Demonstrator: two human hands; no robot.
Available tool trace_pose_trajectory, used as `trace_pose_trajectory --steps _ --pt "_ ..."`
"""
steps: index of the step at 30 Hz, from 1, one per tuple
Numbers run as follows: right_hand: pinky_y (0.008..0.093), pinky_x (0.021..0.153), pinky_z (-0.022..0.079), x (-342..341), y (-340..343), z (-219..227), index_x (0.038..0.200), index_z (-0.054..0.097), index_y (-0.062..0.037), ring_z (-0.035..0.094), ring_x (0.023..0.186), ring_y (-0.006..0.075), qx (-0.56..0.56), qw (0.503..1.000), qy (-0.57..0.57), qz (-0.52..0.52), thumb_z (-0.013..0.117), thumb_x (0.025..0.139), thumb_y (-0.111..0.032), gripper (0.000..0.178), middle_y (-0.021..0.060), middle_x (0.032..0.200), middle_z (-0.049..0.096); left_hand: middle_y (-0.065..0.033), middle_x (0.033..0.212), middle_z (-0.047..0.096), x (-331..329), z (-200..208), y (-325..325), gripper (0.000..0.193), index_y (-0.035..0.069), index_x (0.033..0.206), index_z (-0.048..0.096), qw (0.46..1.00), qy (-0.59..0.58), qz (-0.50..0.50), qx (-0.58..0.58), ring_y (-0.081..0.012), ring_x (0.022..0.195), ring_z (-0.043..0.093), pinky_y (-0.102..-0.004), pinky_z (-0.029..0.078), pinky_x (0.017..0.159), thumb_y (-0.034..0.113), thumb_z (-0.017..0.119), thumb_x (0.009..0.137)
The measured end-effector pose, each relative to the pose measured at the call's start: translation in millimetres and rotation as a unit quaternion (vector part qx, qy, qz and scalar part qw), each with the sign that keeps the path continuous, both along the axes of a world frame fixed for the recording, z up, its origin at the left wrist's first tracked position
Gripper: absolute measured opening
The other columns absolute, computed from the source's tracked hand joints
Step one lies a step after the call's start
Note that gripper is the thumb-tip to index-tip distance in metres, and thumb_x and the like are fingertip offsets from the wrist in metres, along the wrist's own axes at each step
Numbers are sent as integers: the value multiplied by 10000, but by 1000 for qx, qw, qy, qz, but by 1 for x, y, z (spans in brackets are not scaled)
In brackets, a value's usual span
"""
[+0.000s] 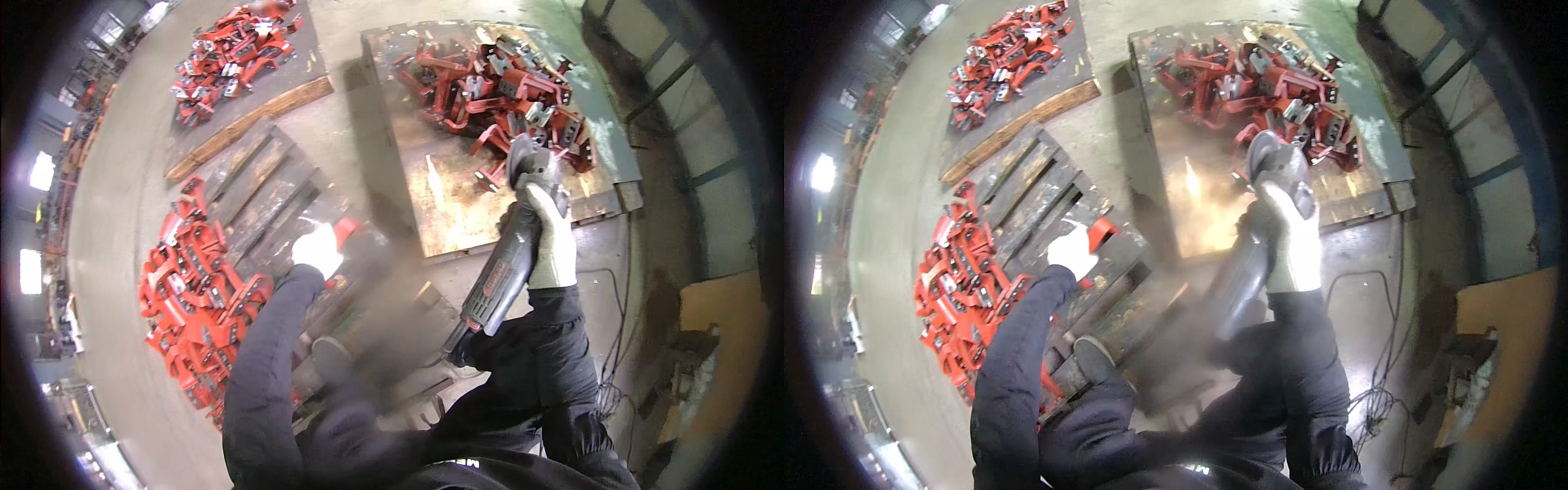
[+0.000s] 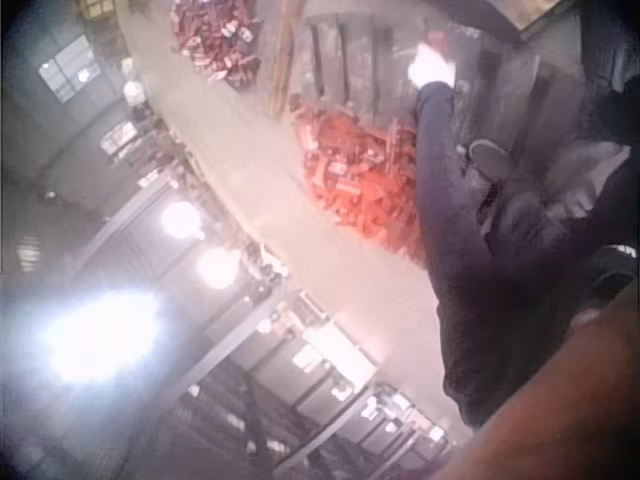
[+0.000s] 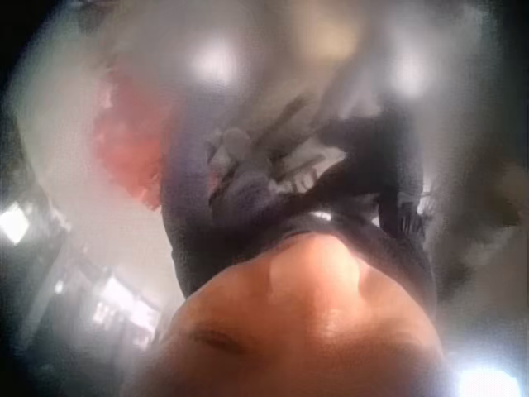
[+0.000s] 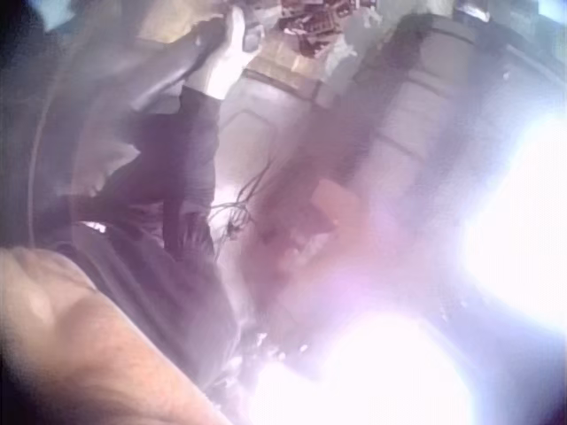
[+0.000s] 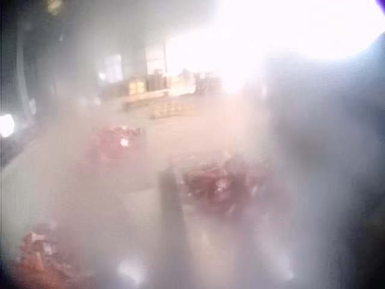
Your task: The person uses an angle grinder to smooth the edges of red metal parts. They pick up each part from a pile on a wooden pallet, grind it, and place it back down, repeating the process throughout the clip.
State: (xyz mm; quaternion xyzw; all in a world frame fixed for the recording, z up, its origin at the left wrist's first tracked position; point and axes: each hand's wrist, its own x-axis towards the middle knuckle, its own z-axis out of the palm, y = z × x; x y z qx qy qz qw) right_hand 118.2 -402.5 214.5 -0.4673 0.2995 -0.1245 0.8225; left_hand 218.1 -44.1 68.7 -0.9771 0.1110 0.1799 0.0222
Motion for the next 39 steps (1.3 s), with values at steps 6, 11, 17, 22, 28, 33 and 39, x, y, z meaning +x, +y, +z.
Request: trace_pose_trajectory --steps 6,11,17,22,28,33,39 --pt "317 830 506 -18 -56 -27 1244 637 -69 600 909 168 -107 993 -30 29 637 976 -312 362 49 1012 633 -166 990 730 87 110 -153 384 124 1119 686 973 -40 -168 -155 -383 904 707 -478 562 795 341 683 802" --pt "373 1012 482 -17 -53 -33 1418 553 -79 585 1157 231 -161 984 -47 68 586 1008 -370 504 118 1309 599 -185 1068 745 166 175 -261 428 84 1012 775 962 -178 12 -208 -337 1043 711 -466 557 895 467 681 846" --pt "346 973 505 -16 -81 -44 1401 567 -96 608 1091 226 -171 981 -51 73 567 1009 -391 491 103 1229 621 -252 1177 670 97 189 -139 494 40 1207 645 925 -182 48 -329 -365 1112 663 -466 530 938 386 670 855" --pt "353 962 493 -9 -65 -51 1382 578 -91 597 1052 223 -196 973 -51 113 551 1015 -382 469 90 1197 615 -198 1108 693 -54 87 52 398 75 1174 628 940 -98 237 -224 -390 1045 659 -491 522 916 391 520 959" --pt "355 983 482 2 -23 -76 1406 562 -122 586 1111 229 -217 959 -43 177 539 1025 -358 449 91 1269 591 -165 1114 704 -221 -49 268 377 117 1176 667 852 -227 441 -165 -350 1050 672 -459 530 921 379 608 911" --pt "345 919 507 7 53 -51 1370 570 -107 603 1010 191 -199 956 27 213 592 1011 -375 449 85 1182 620 -230 1143 667 -238 -53 354 418 83 1161 657 767 -293 565 -74 -382 1082 648 -474 524 933 405 644 894" --pt "303 798 524 28 111 -67 1304 589 -106 619 873 169 -155 965 77 197 602 1004 -390 413 45 1055 647 -120 899 728 -202 -94 529 321 68 991 718 674 -257 666 -191 -331 949 694 -436 539 845 338 546 978"
